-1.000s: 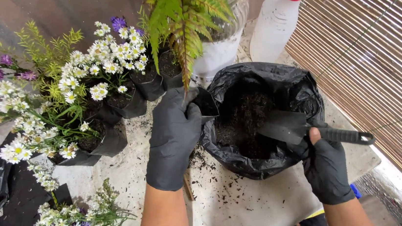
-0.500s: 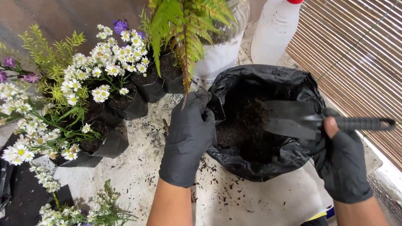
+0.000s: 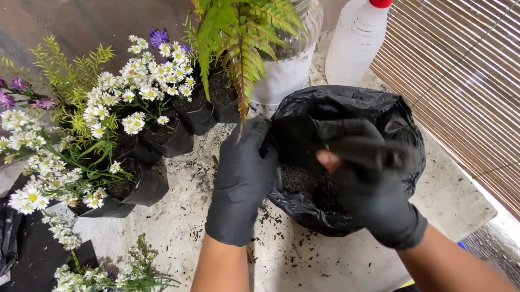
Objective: A person wearing black gloves is potting small white and purple flowers into black plastic bags using soil and a small trowel.
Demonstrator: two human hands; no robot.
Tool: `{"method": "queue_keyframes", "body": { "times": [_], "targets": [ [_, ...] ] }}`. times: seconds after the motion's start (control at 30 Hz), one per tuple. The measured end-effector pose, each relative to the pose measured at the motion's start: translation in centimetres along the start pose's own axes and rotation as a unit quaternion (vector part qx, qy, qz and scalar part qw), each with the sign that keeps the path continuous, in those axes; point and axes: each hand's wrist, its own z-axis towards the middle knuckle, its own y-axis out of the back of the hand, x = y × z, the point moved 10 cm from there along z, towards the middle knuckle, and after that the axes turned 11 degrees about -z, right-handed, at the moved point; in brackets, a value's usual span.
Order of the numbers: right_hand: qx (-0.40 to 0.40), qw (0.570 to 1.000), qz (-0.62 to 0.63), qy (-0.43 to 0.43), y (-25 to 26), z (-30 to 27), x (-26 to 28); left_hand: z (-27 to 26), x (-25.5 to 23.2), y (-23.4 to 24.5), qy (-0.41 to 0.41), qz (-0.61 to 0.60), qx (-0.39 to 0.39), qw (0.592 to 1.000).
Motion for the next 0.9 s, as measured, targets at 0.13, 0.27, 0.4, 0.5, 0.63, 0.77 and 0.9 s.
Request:
{"method": "queue_keyframes", "body": {
  "times": [0.13,0.27,0.4,0.5,0.63,0.77,0.9],
  "targets": [
    [-0.047,0.996,-0.082,0.012,4.7,-2.1,-2.3,-0.3,-0.9,2.6,-0.046,0.015,-0.042,0.998],
    [-0.133,0.981,-0.136,-0.037,9.7,-4.7,-12.2,-0.1,-0.5,5.1,0.004,0.000,-0.064,0.998],
    [-0.102,0.968,-0.179,-0.147,10.0,-6.5,-14.0,0.0,0.0,5.6,0.045,-0.043,-0.066,0.996],
    [-0.071,0.967,-0.161,-0.187,8.9,-7.8,-15.2,-0.2,-0.7,5.6,0.062,-0.072,-0.069,0.993],
    [-0.114,0.954,-0.053,-0.273,7.7,-8.2,-13.5,-0.3,-0.6,6.2,0.050,-0.050,-0.064,0.995],
    [-0.170,0.917,0.095,-0.349,8.1,-10.5,-17.0,0.2,-0.3,5.6,0.075,-0.037,-0.050,0.995],
    [-0.191,0.896,0.119,-0.383,8.0,-11.2,-17.7,0.2,0.9,4.6,0.115,-0.060,-0.039,0.991]
  ]
}}
